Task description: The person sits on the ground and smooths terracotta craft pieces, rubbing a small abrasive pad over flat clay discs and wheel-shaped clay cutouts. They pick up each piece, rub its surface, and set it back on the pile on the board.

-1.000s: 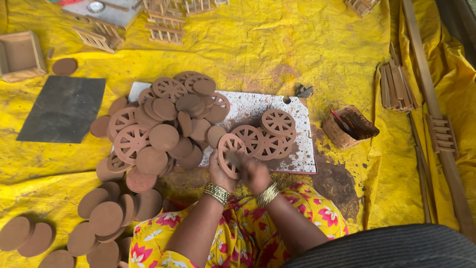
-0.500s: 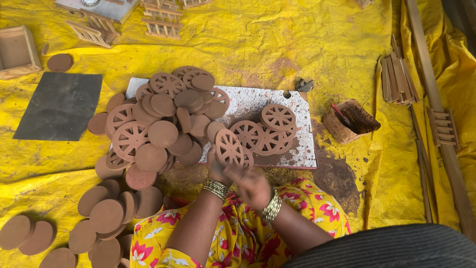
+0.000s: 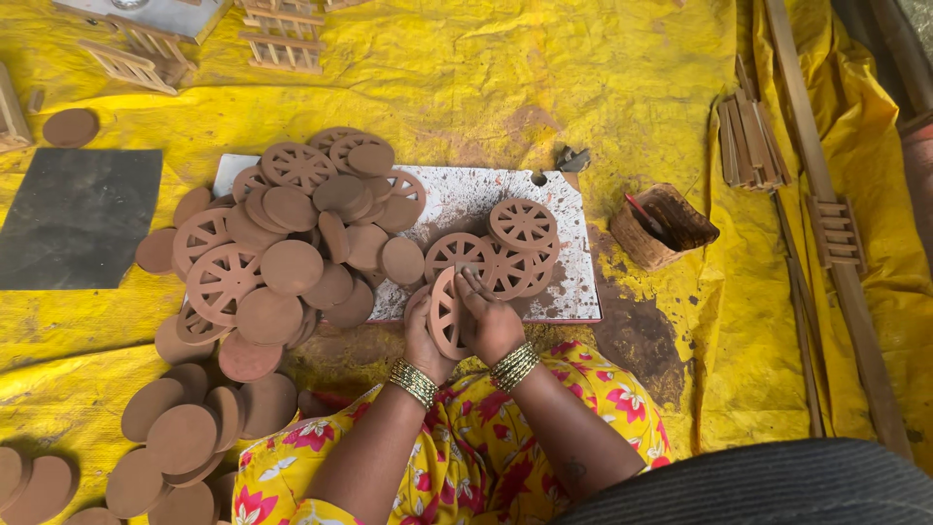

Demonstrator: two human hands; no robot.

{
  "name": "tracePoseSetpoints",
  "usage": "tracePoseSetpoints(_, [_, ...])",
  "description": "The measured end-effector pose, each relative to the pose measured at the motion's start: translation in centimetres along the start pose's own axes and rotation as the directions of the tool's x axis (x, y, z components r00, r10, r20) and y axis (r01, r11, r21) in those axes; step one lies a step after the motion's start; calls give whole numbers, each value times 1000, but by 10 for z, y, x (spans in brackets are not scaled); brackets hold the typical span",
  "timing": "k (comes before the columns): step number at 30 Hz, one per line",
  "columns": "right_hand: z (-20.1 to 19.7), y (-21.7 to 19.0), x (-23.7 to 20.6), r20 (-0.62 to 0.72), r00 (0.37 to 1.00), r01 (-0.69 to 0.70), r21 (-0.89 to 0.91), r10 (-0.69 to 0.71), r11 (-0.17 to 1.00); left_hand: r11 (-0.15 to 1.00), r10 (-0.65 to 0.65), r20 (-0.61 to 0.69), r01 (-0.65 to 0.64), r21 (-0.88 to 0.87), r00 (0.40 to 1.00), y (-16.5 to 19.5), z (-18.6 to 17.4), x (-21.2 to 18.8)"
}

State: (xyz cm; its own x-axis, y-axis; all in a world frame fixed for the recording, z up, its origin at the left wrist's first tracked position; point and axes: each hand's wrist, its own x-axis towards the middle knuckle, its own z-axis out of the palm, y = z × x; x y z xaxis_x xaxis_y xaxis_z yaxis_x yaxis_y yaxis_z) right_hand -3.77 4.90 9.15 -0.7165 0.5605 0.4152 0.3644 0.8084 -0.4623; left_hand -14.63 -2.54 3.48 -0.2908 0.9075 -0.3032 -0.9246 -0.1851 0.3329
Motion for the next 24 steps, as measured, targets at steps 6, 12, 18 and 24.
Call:
tracePoseSetpoints(6, [1, -17, -10, 455, 837, -269, -140, 303, 953, 993, -27, -102, 15, -115, 994, 12, -25, 13])
tracePoseSetpoints(12, [-12, -54, -37, 241, 953, 124, 242, -183, 962, 990, 94, -76, -101, -98, 993, 11, -75, 34])
tracePoseSetpoints(18, [-4, -29, -21, 138, 979, 140, 82, -151, 987, 995, 63, -167, -74, -61, 984, -27, -57, 27])
tracePoseSetpoints(24, [7, 7, -4, 160, 973, -175, 63, 163, 983, 992, -99, -146, 85, -97, 984, -6, -6, 5])
